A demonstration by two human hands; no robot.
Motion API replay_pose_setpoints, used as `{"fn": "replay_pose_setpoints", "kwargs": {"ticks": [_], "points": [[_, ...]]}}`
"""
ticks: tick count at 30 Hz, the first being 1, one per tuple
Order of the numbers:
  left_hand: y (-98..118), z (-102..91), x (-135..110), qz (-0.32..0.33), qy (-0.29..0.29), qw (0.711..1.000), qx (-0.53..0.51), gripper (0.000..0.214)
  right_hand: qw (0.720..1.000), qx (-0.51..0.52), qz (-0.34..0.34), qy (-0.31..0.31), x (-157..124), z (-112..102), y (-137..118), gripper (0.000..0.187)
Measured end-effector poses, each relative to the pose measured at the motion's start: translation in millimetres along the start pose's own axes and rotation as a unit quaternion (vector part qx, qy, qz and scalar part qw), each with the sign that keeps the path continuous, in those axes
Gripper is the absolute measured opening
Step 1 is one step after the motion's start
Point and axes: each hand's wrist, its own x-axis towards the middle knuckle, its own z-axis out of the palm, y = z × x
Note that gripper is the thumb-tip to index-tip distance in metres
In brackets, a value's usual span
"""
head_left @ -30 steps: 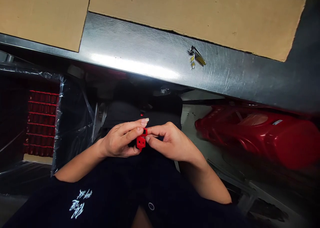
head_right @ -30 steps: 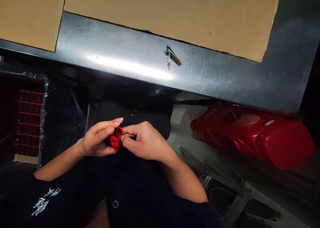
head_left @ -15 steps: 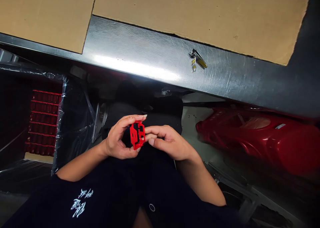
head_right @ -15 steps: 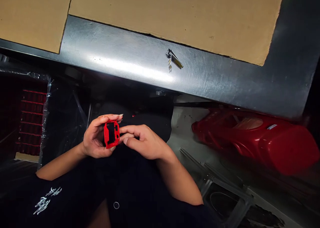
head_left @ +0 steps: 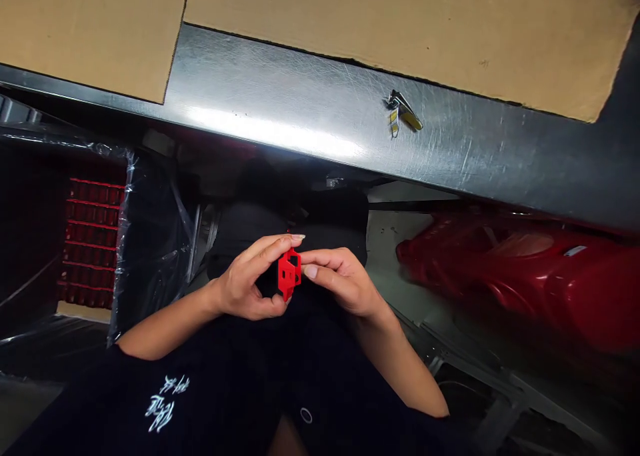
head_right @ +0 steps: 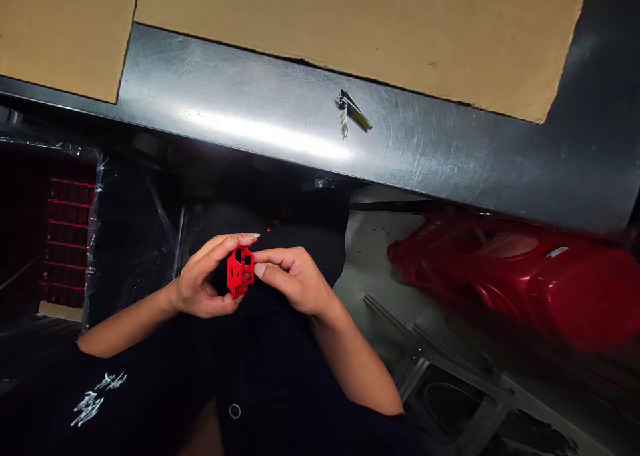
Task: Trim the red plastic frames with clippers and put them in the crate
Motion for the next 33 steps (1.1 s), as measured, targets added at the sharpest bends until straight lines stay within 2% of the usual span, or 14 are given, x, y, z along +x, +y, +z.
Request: {"fn": "replay_pose_setpoints", "kwargs": {"ticks": [4,7,13,20,23,28,33], "points": [[0.8,2.1,0.3,0.020,0.000,1.000,0.010,0.093,0.995,-0.090,0.017,0.029,0.5,-0.2,-4.2,0.028],[2.5,1.8,0.1,0.020,0.002,1.000,-0.004,0.091,0.992,-0.116,0.029,0.029,1.0,-1.7,-4.0,0.032],[7.1,-2.4,-1.9,-0.073,0.017,0.997,-0.018,0.087,0.996,-0.079,0.028,-0.004,3.7,-1.4,-3.4,0.035],[6.7,-1.4,-3.3,-0.098,0.018,0.994,-0.041,0.088,0.997,-0.063,0.036,-0.005,4.3,0.2,-6.2,0.036],[5.3,-1.2,-3.2,-0.081,0.015,0.996,-0.025,0.089,0.997,-0.067,0.041,-0.002,5.5,0.5,-7.6,0.036],[3.3,-1.4,0.2,0.002,0.009,1.000,0.001,0.090,0.996,-0.075,0.044,-0.004,6.3,0.5,-9.0,0.034],[2.8,-2.0,1.3,0.028,0.002,1.000,-0.006,0.083,0.992,-0.114,0.045,-0.008,4.7,-1.4,-11.4,0.035]]}}
